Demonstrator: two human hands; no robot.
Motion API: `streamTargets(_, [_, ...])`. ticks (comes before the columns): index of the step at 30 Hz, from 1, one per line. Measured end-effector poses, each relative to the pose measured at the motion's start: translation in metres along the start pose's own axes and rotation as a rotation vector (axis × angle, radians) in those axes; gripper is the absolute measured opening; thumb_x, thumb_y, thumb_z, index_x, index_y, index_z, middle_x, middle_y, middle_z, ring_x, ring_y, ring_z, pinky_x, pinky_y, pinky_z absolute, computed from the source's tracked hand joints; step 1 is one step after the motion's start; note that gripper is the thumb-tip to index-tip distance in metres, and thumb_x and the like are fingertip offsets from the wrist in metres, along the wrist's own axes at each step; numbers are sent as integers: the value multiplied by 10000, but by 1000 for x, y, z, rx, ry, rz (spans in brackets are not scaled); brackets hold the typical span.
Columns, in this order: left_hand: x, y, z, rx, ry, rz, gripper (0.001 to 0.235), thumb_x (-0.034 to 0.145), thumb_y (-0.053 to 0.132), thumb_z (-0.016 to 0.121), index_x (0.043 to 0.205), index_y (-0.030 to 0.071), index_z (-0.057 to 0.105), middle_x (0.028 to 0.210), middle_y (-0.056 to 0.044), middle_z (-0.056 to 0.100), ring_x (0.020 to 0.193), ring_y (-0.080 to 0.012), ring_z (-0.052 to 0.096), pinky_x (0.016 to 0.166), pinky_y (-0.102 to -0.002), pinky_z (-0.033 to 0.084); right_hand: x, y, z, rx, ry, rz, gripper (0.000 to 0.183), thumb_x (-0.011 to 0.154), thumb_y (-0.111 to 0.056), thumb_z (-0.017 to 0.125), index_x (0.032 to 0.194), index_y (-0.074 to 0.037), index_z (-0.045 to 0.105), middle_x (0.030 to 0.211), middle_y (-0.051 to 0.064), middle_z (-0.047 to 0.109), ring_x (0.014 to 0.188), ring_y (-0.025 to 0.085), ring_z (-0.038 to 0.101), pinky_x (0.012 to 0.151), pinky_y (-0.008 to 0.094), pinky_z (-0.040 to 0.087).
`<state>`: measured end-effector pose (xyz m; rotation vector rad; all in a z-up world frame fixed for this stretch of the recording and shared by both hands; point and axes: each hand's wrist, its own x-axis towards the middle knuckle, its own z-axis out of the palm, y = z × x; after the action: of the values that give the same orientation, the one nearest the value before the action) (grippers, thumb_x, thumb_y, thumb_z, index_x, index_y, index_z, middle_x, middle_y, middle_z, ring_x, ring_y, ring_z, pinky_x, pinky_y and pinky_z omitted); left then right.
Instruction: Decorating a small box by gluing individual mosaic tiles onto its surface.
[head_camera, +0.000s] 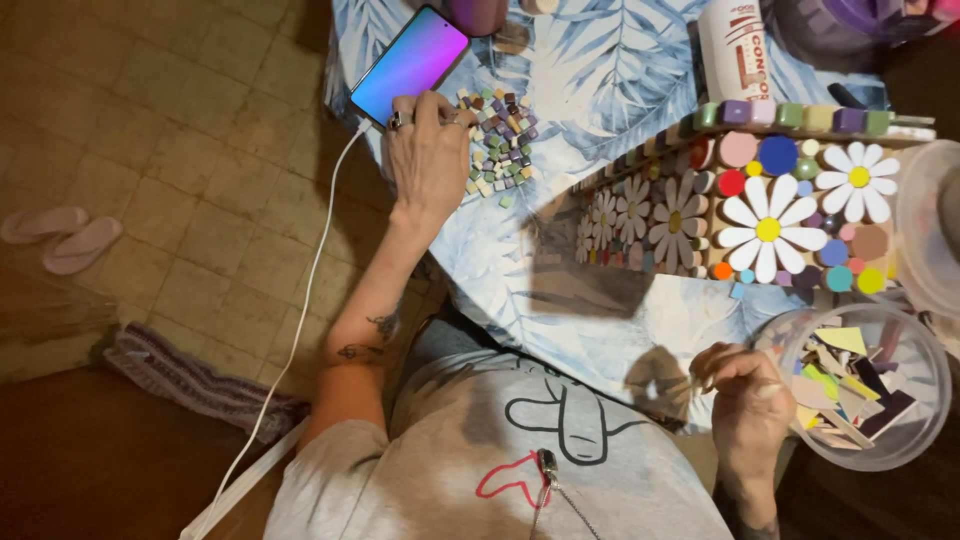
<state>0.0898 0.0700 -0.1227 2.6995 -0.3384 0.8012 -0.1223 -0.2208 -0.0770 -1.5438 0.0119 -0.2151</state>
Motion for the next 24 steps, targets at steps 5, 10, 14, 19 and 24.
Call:
streamTargets(5, [6,1,0,95,-15,19,94,676,193,692,769,188,689,812,-41,472,750,-282,401,568,-394,361,5,-12,-4,-114,-71,-34,439,905,-424,380,695,-43,444,588,71,442,601,198,471,593,289,392])
streamTargets(10, [9,3,11,66,-172,-66,148,678,184,680,797,108,635,863,-77,457,723,-325,480,544,-463,397,17,-40,-13,-287,-176,-98,415,908,-353,342,644,-60,469,598,45,510,569,148,515,550,248,443])
streamTargets(14, [12,13,5,116,-286,-50,183,702,117,610,861,32,577,905,-121,441,836,-333,415,624,-452,414,34,-81,2,-408,-297,-214,352,866,-253,347,579,-63,419,526,26,492,508,157,508,562,265,432])
streamTargets(19, [7,16,0,145,-177,66,248,623,22,617,869,24,578,886,-110,476,819,-306,418,650,-407,388,50,-104,-3,-523,-428,-354,259,799,-153,397,582,-16,430,532,76,455,487,205,494,520,272,430])
streamTargets(24, [24,51,-65,-171,35,132,123,761,-12,590,863,28,534,838,-112,559,790,-298,493,715,-384,375,64,-121,-22,-657,-435,-505,159,723,-86,485,598,11,494,552,107,529,510,205,555,541,280,511])
